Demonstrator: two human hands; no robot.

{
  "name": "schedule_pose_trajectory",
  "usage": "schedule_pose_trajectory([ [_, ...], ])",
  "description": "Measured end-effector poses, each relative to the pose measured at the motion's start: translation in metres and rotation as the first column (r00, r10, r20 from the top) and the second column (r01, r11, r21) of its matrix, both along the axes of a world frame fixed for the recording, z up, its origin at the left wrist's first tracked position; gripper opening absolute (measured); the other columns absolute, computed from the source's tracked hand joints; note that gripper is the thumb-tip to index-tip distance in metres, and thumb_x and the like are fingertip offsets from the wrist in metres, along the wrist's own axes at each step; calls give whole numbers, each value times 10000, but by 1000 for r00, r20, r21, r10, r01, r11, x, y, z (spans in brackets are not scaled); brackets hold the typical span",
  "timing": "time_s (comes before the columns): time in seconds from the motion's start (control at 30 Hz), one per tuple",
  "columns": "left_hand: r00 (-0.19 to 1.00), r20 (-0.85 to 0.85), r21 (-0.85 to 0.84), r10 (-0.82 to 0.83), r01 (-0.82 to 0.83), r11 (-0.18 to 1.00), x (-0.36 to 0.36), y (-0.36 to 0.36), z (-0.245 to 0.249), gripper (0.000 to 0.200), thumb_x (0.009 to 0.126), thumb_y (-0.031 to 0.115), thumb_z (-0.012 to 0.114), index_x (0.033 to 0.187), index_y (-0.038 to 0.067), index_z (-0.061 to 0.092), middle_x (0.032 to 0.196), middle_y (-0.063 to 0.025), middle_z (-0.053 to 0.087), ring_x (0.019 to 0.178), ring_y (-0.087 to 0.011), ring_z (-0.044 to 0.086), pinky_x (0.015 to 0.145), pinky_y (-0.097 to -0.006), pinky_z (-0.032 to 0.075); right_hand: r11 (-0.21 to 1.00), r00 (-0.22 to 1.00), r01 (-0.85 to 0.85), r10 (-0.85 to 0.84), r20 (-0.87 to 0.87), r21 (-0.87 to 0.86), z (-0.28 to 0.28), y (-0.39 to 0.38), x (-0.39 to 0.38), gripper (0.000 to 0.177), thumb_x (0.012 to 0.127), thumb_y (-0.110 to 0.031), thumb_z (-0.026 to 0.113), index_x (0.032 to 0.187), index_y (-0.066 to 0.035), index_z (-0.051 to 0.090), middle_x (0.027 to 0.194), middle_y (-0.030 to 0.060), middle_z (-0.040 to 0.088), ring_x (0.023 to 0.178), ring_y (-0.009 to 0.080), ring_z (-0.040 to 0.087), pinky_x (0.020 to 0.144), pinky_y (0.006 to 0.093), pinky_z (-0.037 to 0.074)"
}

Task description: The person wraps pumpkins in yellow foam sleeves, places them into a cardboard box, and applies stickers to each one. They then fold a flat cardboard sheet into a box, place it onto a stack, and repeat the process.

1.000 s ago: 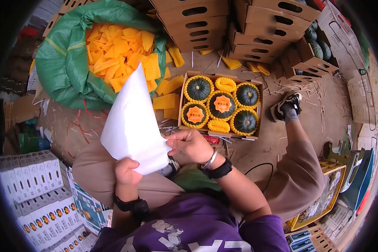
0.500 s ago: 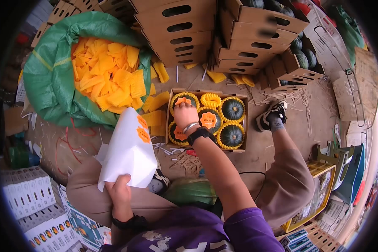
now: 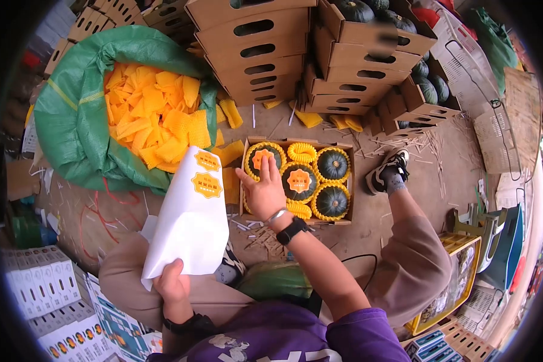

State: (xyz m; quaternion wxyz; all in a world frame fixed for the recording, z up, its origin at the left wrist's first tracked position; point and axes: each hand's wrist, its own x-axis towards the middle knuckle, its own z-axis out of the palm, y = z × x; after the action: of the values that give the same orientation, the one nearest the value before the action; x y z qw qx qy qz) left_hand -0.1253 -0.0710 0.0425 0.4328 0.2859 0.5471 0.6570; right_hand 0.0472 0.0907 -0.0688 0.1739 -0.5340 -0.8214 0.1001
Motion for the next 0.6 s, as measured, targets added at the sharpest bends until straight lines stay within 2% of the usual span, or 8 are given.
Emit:
schedule_pose_trajectory([
  [0.07,997,82,120,15,-25,993,4,-6,-1,540,677,-63,477,1216,-100,455,1182,-182,531,1140,-311,496,998,-411,358,803,776,-246,-172,-606,-543,32,-35,8,453,924,-322,501,1345,-167,445,1357,208,426,1221,311,449,971,422,398],
  [0.1,992,108,112,-72,60,992,2,-11,-1,574,676,-87,481,1248,-79,428,1219,-161,505,1172,-289,467,1013,-403,338,504,353,-602,-527,-773,-619,41,-49,9,454,944,-343,465,1337,-118,437,1333,158,463,1173,261,493,952,411,419],
  [0.13,978,131,114,-162,147,982,2,-14,-1,612,676,-110,485,1280,-57,401,1255,-140,478,1205,-267,438,1027,-395,317,269,-54,-900,-851,-523,-344,53,-57,8,469,963,-363,429,1329,-69,428,1308,109,500,1126,211,538,934,401,440],
  [0.17,972,142,87,-186,175,981,4,-13,-2,628,675,-115,493,1291,-55,384,1256,-138,471,1176,-257,454,1003,-385,342,484,-305,-812,-828,-470,-326,79,-59,0,429,948,-282,494,1292,-34,433,1203,87,568,1031,191,587,888,371,480],
  [0.33,987,129,-191,-100,124,974,3,3,13,672,692,-64,519,1337,-25,335,1285,-157,446,1199,-301,437,1013,-418,331,827,-389,-406,-541,-746,-389,99,-42,33,362,836,5,613,1168,7,469,1083,94,606,932,179,624,825,318,520],
  [0.47,811,-507,70,293,-300,951,6,14,15,565,814,97,607,1322,-5,384,1307,-185,422,1204,-259,435,993,-382,354,908,64,-120,-397,-916,-402,135,-64,63,418,819,6,638,1184,5,433,1025,80,615,861,153,643,707,265,552],
  [0.53,596,-789,-18,-148,218,976,23,16,26,582,835,196,666,1309,-7,396,1251,-164,459,1120,-252,476,941,-393,397,894,249,-201,-348,-904,-400,149,-77,60,470,799,14,652,1208,2,420,1010,69,617,862,140,635,701,262,545],
  [0.6,792,-312,-50,-525,538,841,46,20,13,442,876,299,633,1151,-29,523,996,-94,570,915,-170,536,814,-321,442,891,258,-271,-297,-919,-364,139,-84,54,638,752,7,693,1299,-9,365,989,78,625,833,143,638,691,265,537],
])
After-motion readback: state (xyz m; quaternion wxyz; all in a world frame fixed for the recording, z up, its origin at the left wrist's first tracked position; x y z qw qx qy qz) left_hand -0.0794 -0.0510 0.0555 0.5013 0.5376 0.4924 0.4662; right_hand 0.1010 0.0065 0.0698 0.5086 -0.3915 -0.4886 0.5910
